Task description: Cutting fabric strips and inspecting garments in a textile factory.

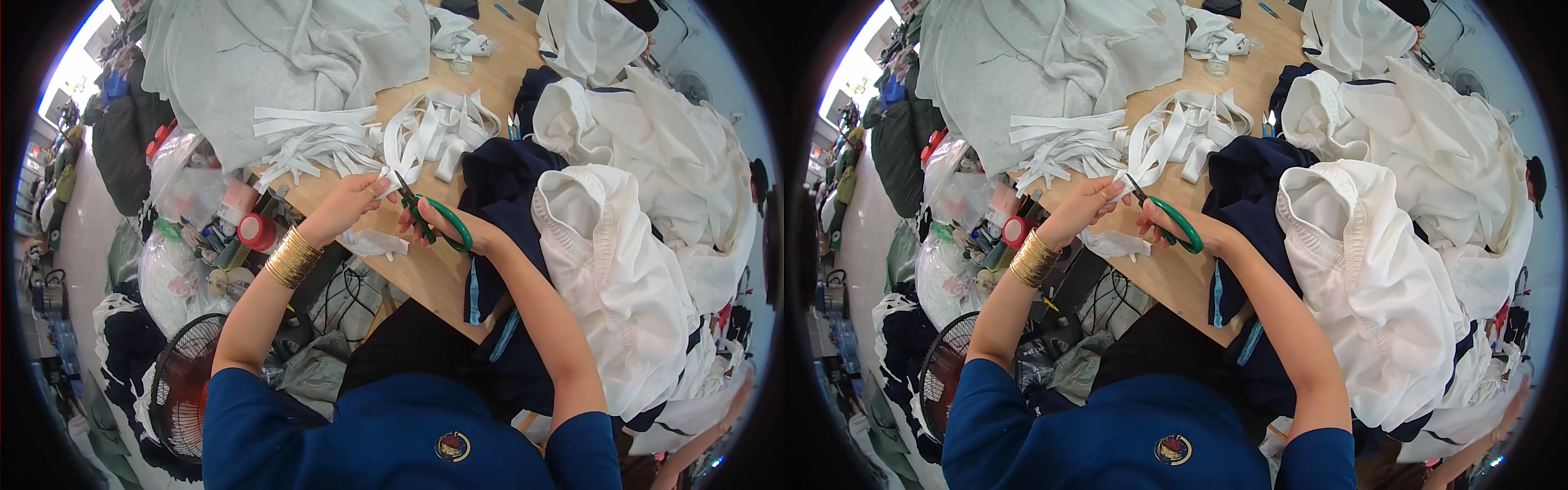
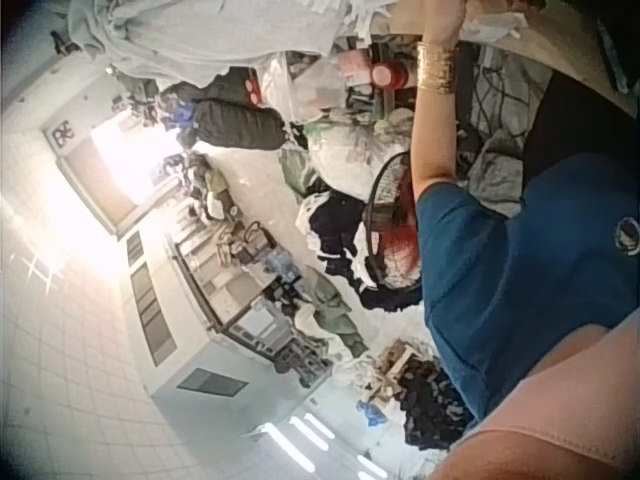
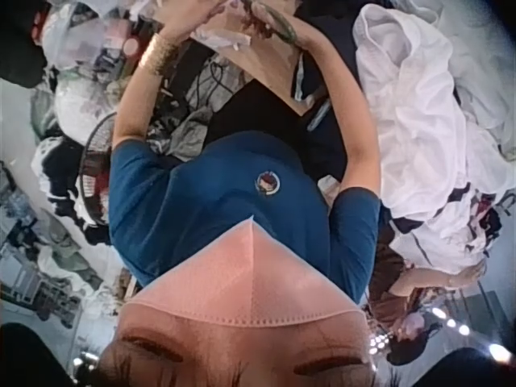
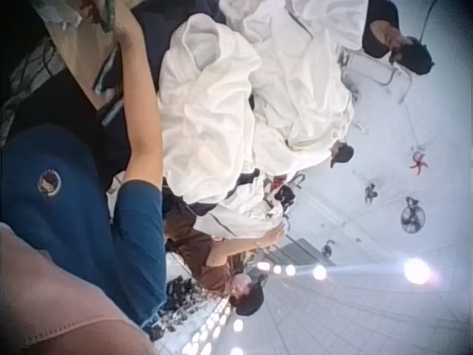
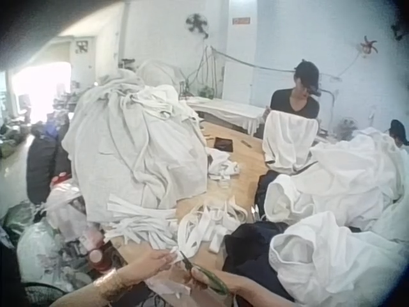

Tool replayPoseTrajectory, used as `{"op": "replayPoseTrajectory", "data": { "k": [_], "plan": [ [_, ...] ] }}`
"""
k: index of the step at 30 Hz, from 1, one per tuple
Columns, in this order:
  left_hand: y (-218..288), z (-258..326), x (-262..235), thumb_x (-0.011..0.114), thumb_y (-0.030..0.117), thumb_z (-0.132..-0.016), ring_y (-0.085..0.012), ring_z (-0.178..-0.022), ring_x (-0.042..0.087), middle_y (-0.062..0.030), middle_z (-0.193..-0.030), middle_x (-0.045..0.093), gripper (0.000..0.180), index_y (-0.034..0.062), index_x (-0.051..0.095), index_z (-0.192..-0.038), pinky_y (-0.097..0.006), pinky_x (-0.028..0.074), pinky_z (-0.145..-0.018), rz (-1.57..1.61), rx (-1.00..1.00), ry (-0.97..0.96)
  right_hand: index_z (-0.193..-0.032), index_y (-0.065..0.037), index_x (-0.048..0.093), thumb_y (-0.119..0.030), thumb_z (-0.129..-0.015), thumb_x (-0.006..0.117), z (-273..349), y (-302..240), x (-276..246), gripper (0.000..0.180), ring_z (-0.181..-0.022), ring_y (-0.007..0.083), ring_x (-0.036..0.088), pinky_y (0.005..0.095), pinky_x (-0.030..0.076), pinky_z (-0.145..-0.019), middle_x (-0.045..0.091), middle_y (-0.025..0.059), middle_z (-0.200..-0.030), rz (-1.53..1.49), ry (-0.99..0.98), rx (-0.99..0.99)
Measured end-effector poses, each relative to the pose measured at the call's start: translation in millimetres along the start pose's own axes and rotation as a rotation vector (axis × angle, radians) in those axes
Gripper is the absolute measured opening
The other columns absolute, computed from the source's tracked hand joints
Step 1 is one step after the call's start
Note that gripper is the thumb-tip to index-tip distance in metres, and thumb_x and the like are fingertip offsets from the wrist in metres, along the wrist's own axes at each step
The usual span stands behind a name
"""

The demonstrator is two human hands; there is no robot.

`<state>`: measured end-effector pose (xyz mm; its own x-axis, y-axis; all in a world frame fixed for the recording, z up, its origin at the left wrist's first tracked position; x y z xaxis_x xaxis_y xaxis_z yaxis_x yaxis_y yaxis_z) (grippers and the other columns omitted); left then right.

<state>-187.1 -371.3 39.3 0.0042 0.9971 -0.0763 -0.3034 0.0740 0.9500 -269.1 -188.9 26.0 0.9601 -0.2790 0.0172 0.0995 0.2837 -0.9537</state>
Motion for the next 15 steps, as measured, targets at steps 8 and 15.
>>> {"op": "replayPoseTrajectory", "data": {
  "k": [8, 15],
  "plan": [
    [2, 3, 1, 0.043, 0.028, -0.095, -0.0050, -0.069, 0.039, 0.0035, -0.082, 0.054, 0.031, 0.0032, 0.059, -0.090, -0.020, 0.038, -0.068, -0.010, -0.051, -0.006, -0.106, -0.004, 0.051, -0.063, -0.086, 0.037, -2, 0, 3, 0.063, -0.063, 0.0112, 0.050, 0.0241, 0.043, -0.059, 0.051, 0.0046, -0.077, 0.207, 0.051, 0.082],
    [1, 3, -1, 0.042, 0.029, -0.095, -0.0043, -0.064, 0.034, 0.0056, -0.073, 0.047, 0.031, 0.0036, 0.059, -0.086, -0.019, 0.033, -0.060, 0.013, -0.078, -0.035, -0.081, -0.004, 0.054, -0.063, -0.082, 0.046, 3, 1, 12, 0.060, -0.047, 0.0099, 0.049, 0.0233, 0.040, -0.043, 0.043, 0.0006, -0.056, 0.263, 0.239, 0.133]
  ]
}}
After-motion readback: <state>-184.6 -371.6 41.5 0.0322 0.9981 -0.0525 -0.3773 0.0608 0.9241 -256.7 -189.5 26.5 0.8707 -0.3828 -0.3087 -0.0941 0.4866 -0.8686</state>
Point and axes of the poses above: each hand's wrist, its own z-axis away from the middle knuckle, its own x-axis out of the palm, y = z × x, the point moved 1 cm from there along -z, towards the middle knuckle
